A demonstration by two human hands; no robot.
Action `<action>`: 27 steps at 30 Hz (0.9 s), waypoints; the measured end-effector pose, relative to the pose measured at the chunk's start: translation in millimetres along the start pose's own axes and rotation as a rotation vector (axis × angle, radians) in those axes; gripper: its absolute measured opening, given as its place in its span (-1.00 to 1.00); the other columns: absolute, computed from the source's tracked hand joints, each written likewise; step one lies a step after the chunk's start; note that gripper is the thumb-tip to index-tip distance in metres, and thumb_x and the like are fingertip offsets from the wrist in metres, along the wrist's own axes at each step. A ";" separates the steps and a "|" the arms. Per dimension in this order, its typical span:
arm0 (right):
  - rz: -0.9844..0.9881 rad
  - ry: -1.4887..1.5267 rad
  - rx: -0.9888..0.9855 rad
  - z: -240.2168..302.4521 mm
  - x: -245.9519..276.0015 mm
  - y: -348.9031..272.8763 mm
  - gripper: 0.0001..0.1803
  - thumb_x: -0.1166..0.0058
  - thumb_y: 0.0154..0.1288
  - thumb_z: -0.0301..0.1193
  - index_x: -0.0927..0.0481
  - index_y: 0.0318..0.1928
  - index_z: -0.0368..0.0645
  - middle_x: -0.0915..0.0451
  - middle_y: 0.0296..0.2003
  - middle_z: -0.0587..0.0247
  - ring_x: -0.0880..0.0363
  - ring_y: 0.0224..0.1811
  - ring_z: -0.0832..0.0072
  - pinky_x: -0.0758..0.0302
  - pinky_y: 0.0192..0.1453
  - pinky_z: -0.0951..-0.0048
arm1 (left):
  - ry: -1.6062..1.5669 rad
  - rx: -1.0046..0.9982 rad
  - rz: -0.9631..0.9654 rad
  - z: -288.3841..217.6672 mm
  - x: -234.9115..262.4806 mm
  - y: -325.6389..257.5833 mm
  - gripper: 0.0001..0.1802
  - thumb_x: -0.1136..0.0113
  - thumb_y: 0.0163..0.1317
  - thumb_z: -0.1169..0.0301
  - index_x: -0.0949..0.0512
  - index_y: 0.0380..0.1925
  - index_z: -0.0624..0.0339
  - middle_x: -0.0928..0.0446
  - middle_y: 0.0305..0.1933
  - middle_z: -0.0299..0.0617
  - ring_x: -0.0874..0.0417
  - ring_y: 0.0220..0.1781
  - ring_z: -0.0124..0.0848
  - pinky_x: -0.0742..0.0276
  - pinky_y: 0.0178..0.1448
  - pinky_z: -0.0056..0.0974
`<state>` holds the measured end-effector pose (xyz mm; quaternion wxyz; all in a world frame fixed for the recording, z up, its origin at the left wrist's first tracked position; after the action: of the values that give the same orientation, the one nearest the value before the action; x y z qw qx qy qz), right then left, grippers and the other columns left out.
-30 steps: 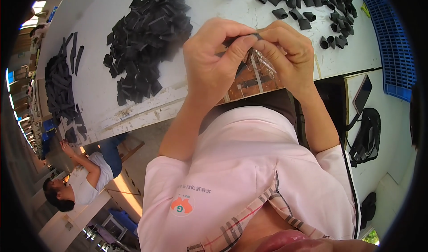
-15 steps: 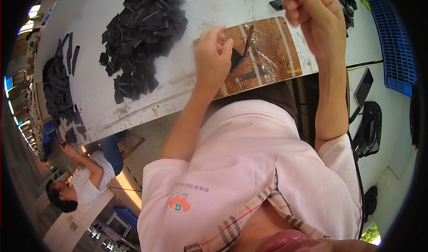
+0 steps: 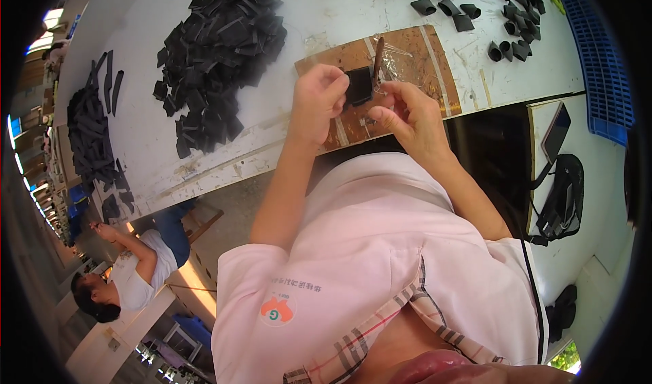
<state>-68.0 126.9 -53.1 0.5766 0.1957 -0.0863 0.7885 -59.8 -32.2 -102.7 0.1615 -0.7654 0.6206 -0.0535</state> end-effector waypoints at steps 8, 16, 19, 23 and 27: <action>0.067 0.174 -0.089 -3.4 -10.8 -0.6 -0.81 -0.20 -0.05 -0.45 -0.47 -0.45 -0.25 -0.41 -0.63 0.28 -0.36 -0.69 0.49 -0.29 -0.62 0.47 | -0.387 0.045 0.076 -2.3 -28.2 -24.4 -0.90 -0.07 0.15 0.49 -0.40 -0.32 0.21 -0.44 -0.49 -0.31 -0.33 -0.65 -0.67 -0.20 -0.62 -0.59; -0.200 -0.467 0.376 48.6 9.3 -4.7 -0.78 -0.16 -0.16 -0.50 -0.33 -0.61 -0.14 -0.28 -0.65 0.28 -0.37 -0.62 0.35 -0.29 -0.63 0.37 | 0.026 -0.221 0.022 -51.6 -37.1 -45.0 -0.86 -0.16 0.04 0.52 -0.42 -0.42 0.33 -0.44 -0.56 -0.32 -0.42 -0.55 -0.66 -0.37 -0.50 -0.55; -0.194 -0.520 0.418 52.5 6.8 -5.8 -0.76 -0.17 -0.17 -0.49 -0.31 -0.61 -0.12 -0.28 -0.63 0.28 -0.37 -0.61 0.34 -0.30 -0.62 0.37 | 0.063 -0.205 0.008 -49.0 -38.5 -41.7 -0.91 -0.14 0.04 0.55 -0.44 -0.47 0.35 -0.48 -0.54 -0.28 -0.46 -0.52 -0.65 -0.40 -0.46 -0.54; -0.122 -0.537 0.442 53.6 7.5 -5.8 -0.79 -0.20 -0.15 -0.47 -0.40 -0.52 -0.17 -0.32 -0.59 0.27 -0.38 -0.59 0.39 -0.31 -0.60 0.43 | 0.003 -0.149 0.007 -41.7 -36.0 -39.7 -0.93 -0.11 0.05 0.56 -0.46 -0.47 0.36 -0.50 -0.53 -0.28 -0.47 -0.51 -0.64 -0.41 -0.44 -0.54; 0.059 0.078 0.139 37.1 18.1 4.1 -0.77 -0.21 -0.07 -0.50 -0.50 -0.34 -0.24 -0.40 -0.54 0.25 -0.37 -0.60 0.49 -0.32 -0.56 0.53 | 0.046 -0.189 0.050 -48.4 -35.3 -40.9 -0.97 -0.07 0.07 0.59 -0.46 -0.46 0.34 -0.49 -0.53 -0.33 -0.47 -0.51 -0.65 -0.40 -0.44 -0.54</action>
<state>-68.8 128.0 -11.6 0.5410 0.2017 -0.0146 0.8164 -43.2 0.4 -40.2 0.0756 -0.7601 0.6454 -0.0083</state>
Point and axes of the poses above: each hand's wrist, its own y-axis towards the middle knuckle, its own x-axis out of the back of the hand, z = x × y, the point moved 8 cm from there along y, towards the middle knuckle
